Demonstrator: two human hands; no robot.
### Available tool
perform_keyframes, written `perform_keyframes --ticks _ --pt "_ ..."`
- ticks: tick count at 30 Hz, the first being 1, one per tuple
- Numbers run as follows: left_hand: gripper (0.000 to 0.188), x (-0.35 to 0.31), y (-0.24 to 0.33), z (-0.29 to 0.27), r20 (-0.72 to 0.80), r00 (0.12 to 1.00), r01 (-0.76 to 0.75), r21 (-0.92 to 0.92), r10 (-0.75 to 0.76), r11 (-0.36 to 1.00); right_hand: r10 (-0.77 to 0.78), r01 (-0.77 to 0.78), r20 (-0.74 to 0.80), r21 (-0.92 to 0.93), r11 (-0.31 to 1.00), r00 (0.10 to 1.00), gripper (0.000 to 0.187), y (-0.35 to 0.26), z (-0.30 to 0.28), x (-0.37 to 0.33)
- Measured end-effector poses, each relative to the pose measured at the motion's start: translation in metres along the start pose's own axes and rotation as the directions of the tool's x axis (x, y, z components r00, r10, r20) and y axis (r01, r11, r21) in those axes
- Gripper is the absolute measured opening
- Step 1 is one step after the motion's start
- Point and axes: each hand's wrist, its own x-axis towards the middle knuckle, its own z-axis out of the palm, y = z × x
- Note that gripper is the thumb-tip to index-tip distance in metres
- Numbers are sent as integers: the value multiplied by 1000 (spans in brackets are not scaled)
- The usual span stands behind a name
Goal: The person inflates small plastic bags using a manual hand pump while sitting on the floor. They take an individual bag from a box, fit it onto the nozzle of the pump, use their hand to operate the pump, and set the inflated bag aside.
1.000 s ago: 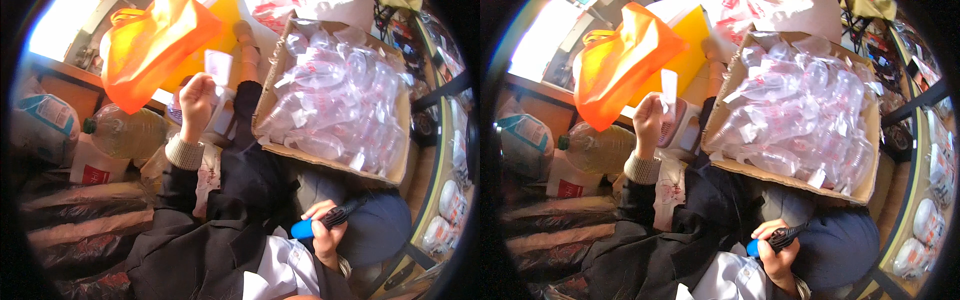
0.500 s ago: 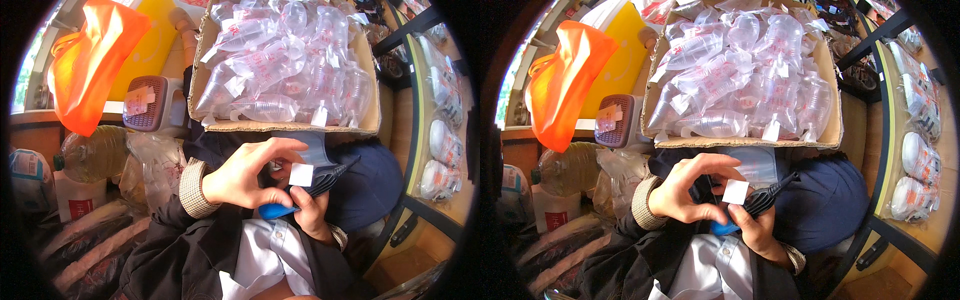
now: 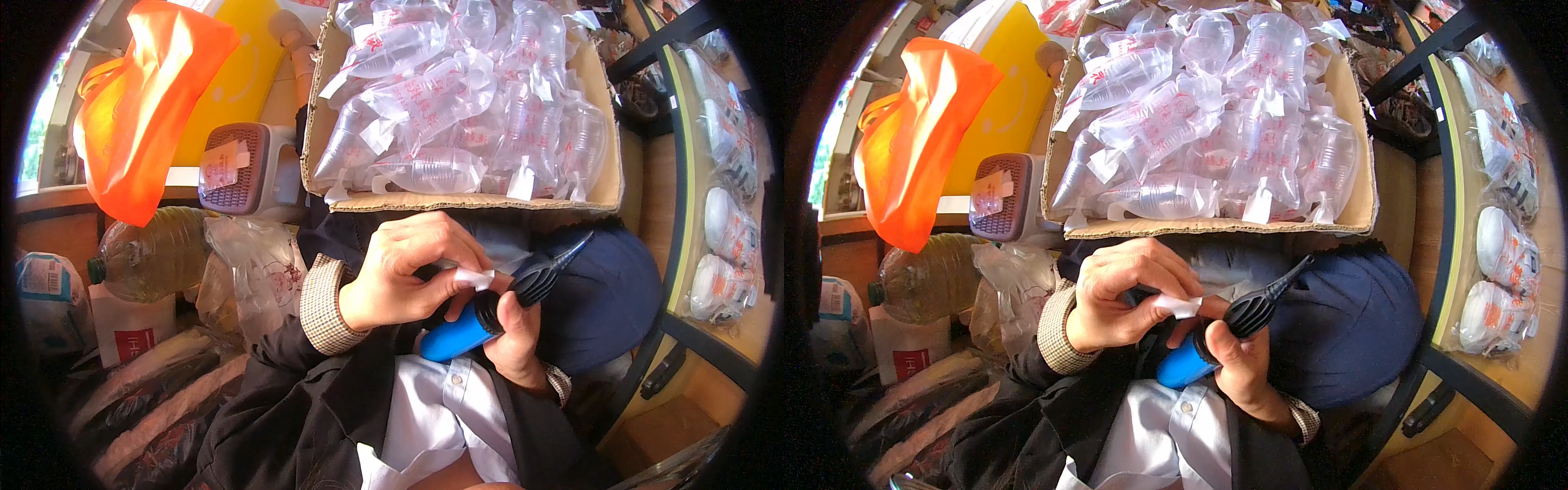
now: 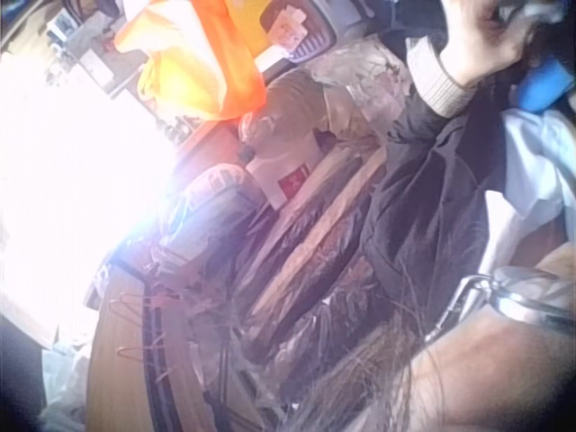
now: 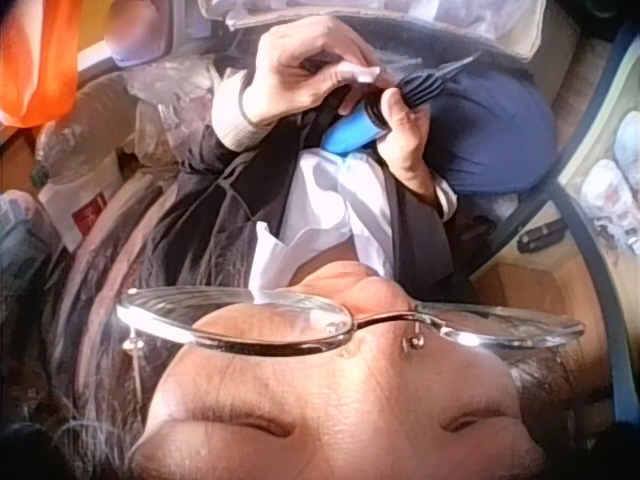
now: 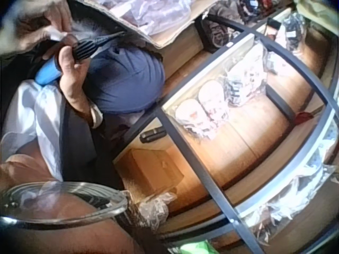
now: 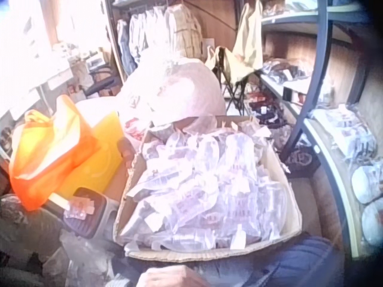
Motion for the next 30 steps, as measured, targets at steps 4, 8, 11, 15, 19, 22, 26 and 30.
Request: perform_keyframes --ticks 4,8,11,15,19,22,26,30 --pt "12 0 -1 -1 56 997 -55 15 54 998 37 -28 -135 67 997 990 44 -1 5 -2" --pt "11 -2 -1 0 63 997 -55 31 53 998 49 -50 -169 -3 999 984 22 -3 4 -1" --pt "11 -3 -3 3 63 998 -29 -15 30 999 -2 -14 -242 -64 998 970 11 -1 5 -2" --pt "12 -9 -4 14 -10 990 142 -81 -143 987 -52 21 -181 -169 985 982 11 -2 4 -2" --pt "16 -14 -4 22 -116 963 223 -167 -243 960 -39 8 -207 -151 989 977 14 0 4 -3" --pt "25 -14 -3 17 -194 979 64 -14 -65 998 -77 38 -254 -156 987 964 18 1 1 -3" --pt "55 -24 11 13 -48 964 266 92 -262 960 -127 89 -378 -117 989 917 24 14 -5 -10" --pt "43 -28 12 26 -57 904 410 -159 -423 898 -136 84 -298 -179 980 945 29 3 2 -7"
